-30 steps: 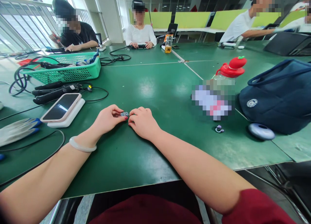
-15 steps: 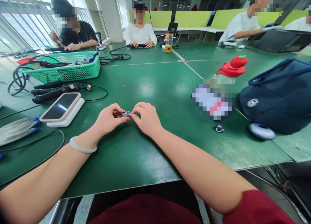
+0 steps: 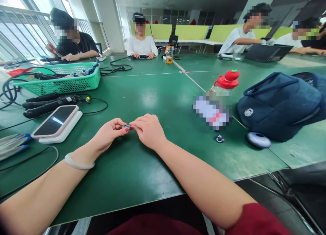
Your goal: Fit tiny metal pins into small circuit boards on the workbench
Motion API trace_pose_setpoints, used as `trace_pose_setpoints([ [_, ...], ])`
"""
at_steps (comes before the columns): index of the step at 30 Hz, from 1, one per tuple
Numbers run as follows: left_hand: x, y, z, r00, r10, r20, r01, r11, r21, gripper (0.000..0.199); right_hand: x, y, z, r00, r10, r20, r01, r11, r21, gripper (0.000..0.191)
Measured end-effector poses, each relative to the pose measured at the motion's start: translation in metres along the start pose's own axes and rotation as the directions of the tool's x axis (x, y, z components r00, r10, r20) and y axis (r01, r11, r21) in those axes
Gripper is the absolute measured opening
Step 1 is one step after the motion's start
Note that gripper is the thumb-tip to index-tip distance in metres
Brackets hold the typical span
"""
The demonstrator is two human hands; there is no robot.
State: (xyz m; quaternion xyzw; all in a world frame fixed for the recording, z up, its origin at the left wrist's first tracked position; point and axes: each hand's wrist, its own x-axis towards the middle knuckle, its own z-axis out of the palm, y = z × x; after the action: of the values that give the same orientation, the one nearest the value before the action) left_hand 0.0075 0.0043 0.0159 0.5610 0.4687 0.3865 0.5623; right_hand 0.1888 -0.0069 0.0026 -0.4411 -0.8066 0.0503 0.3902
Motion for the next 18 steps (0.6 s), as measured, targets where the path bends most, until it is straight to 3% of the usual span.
trace_pose_setpoints([
  [4, 0.003, -0.004, -0.002, 0.999, -0.021, -0.031, 0.022, 0.999, 0.025, 0.036, 0.002, 0.013, -0.009, 0.974, 0.159, 0.160, -0.162, 0.987, 0.005, 0.028],
  [7, 0.005, -0.007, -0.003, 0.999, -0.024, -0.047, 0.026, 0.999, 0.046, 0.036, 0.003, 0.025, -0.019, 0.866, 0.342, 0.365, -0.378, 0.925, 0.030, 0.023],
  [9, 0.006, -0.007, -0.004, 0.999, -0.032, -0.043, 0.034, 0.998, 0.046, 0.035, 0.003, 0.030, -0.025, 0.787, 0.364, 0.498, -0.439, 0.898, 0.039, 0.021],
  [10, 0.006, -0.007, -0.004, 0.998, -0.039, -0.040, 0.041, 0.998, 0.048, 0.034, 0.003, 0.030, -0.027, 0.770, 0.356, 0.530, -0.445, 0.895, 0.045, 0.022],
  [13, 0.006, -0.006, -0.004, 0.997, -0.059, -0.042, 0.061, 0.997, 0.054, 0.035, 0.002, 0.028, -0.026, 0.788, 0.306, 0.534, -0.380, 0.924, 0.031, 0.024],
  [18, 0.006, -0.006, -0.003, 0.996, -0.073, -0.043, 0.075, 0.996, 0.051, 0.037, 0.000, 0.019, -0.016, 0.834, 0.234, 0.500, -0.252, 0.967, -0.032, 0.003],
])
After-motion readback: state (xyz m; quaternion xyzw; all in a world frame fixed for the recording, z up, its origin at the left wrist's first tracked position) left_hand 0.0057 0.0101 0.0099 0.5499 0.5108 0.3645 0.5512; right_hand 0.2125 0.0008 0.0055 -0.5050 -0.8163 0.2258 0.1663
